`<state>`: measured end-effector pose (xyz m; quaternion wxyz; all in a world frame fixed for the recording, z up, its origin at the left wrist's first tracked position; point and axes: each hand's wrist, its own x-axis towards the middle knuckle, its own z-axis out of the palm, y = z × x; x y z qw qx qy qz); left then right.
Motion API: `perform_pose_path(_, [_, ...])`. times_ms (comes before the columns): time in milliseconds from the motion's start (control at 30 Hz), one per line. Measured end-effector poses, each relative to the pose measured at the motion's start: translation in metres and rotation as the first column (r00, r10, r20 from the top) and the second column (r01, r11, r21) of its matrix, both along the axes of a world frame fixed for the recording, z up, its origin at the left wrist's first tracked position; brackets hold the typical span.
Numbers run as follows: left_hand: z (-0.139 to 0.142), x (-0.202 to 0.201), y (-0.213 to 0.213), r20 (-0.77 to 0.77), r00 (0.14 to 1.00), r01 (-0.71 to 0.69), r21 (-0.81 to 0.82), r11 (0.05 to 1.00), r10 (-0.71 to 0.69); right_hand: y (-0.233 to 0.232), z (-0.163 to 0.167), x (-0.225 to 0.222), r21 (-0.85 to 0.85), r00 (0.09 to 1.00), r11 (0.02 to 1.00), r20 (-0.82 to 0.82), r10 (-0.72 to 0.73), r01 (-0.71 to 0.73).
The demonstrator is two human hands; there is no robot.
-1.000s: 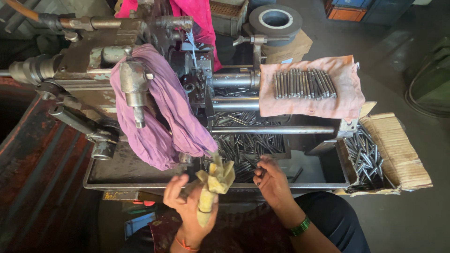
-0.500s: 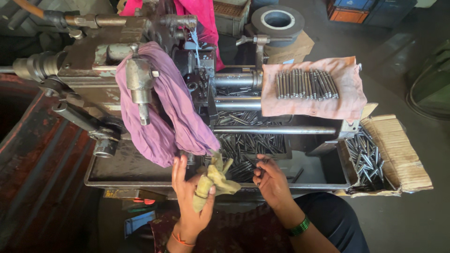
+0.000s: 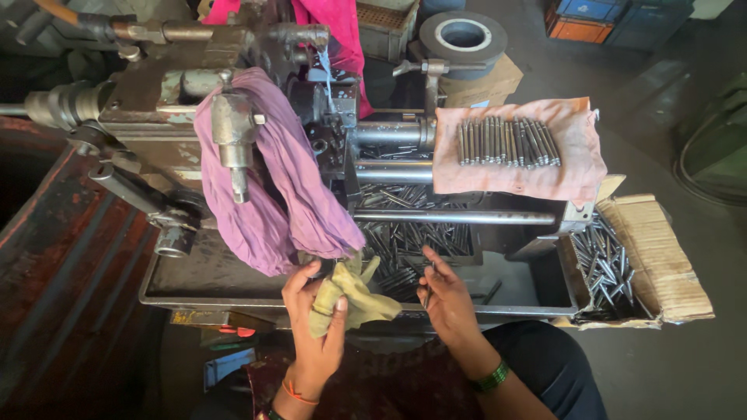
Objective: The person sits at a machine and wipes metal pins with a cloth, then places the wiped pins in rows on a cloth on the machine bed. They repeatedly take more pins from a tray, wipe them, and arrange the cleaned pins on the cloth.
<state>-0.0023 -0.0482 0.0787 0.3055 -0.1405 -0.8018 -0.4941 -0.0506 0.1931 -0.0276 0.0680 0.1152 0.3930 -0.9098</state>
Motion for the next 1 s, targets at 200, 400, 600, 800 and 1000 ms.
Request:
perform_pose_path(200, [-0.004, 0.001, 0.005, 0.023, 1.000, -0.009, -0.006, 1.000, 0.010, -0.015, 0.017, 0.002, 0.239, 0.998, 0.970, -0.059, -0.034, 0.047])
perform_pose_path(400, [-0.008, -0.002, 0.006, 0.007, 0.999, -0.050, -0.078, 0.996, 0.051, -0.032, 0.092, -0.011, 0.661, 0.864, 0.664, -0.502, 0.044, 0.350])
perform_pose_path(600, [-0.008, -0.004, 0.002, -0.021, 0.999, -0.048, -0.083, 0.995, 0.046, -0.051, 0.174, -0.102, 0.653, 0.627, 0.359, -0.752, 0.205, 0.667])
perform_pose_path(800, [-0.006, -0.005, -0.002, -0.025, 0.999, -0.025, -0.030, 0.999, 0.024, -0.074, 0.204, -0.192, 0.725, 0.628, 0.141, -0.664, 0.407, 0.675])
perform_pose_path(1000, [-0.007, -0.007, -0.004, -0.034, 0.999, -0.032, -0.027, 0.999, 0.031, -0.080, 0.190, -0.236, 0.852, 0.696, 0.288, -0.523, 0.492, 0.437])
